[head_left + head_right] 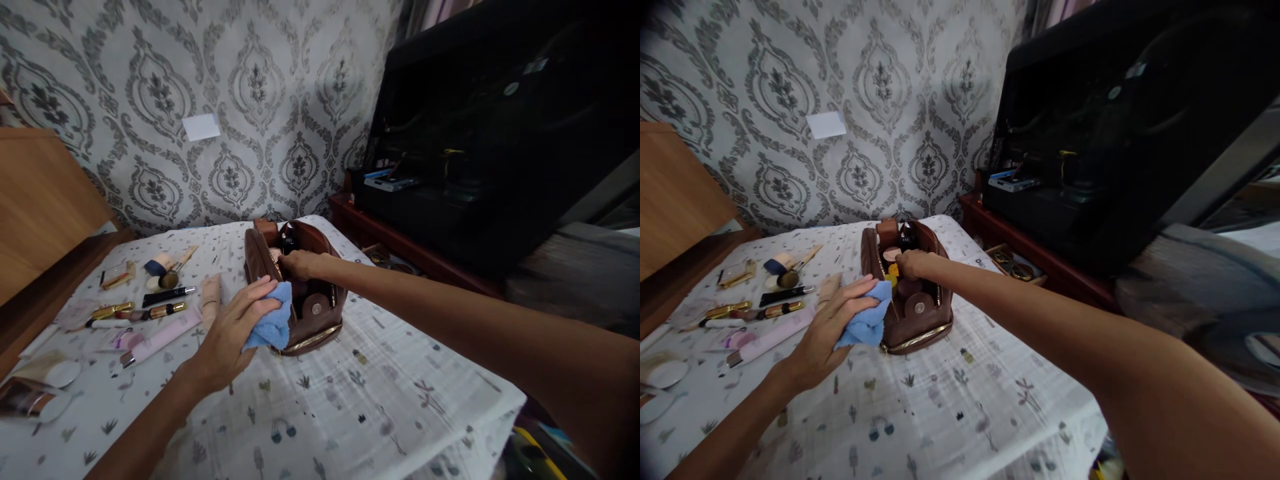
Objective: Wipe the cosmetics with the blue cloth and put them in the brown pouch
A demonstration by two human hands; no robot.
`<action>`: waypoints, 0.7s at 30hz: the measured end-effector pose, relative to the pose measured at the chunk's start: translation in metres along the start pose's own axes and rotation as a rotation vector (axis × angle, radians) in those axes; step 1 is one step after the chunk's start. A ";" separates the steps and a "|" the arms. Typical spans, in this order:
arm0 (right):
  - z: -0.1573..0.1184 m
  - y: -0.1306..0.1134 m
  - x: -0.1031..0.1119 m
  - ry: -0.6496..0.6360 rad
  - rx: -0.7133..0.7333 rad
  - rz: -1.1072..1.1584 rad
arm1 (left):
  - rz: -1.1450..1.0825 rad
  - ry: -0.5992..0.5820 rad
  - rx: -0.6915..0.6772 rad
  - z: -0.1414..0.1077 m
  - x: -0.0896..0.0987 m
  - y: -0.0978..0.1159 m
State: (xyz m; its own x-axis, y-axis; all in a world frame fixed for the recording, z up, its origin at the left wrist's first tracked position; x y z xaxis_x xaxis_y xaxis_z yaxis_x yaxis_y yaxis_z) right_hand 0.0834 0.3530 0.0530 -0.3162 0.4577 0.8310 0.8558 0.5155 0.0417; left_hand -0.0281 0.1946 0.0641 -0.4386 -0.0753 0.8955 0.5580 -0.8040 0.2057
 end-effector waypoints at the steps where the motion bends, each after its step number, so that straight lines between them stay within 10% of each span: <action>1: -0.001 -0.001 0.000 -0.001 0.006 -0.001 | 0.003 0.002 -0.003 0.000 0.000 0.000; 21: -0.029 -0.007 0.013 0.049 0.078 0.003 | 0.012 -0.034 0.005 0.000 0.001 -0.001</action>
State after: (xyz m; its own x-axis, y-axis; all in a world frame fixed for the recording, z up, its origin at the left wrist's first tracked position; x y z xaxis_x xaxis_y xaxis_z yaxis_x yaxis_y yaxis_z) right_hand 0.0853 0.3342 0.0791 -0.2921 0.4243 0.8571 0.8218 0.5698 -0.0020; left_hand -0.0293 0.1949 0.0648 -0.4076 -0.0648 0.9108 0.5666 -0.8002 0.1966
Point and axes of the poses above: each hand's wrist, its own z-axis towards the middle knuckle, its own x-axis out of the back of the hand, y = z × x, the point moved 6 cm from there along z, towards the middle knuckle, and after that the axes turned 14 degrees about -y, right-handed, at the moved point
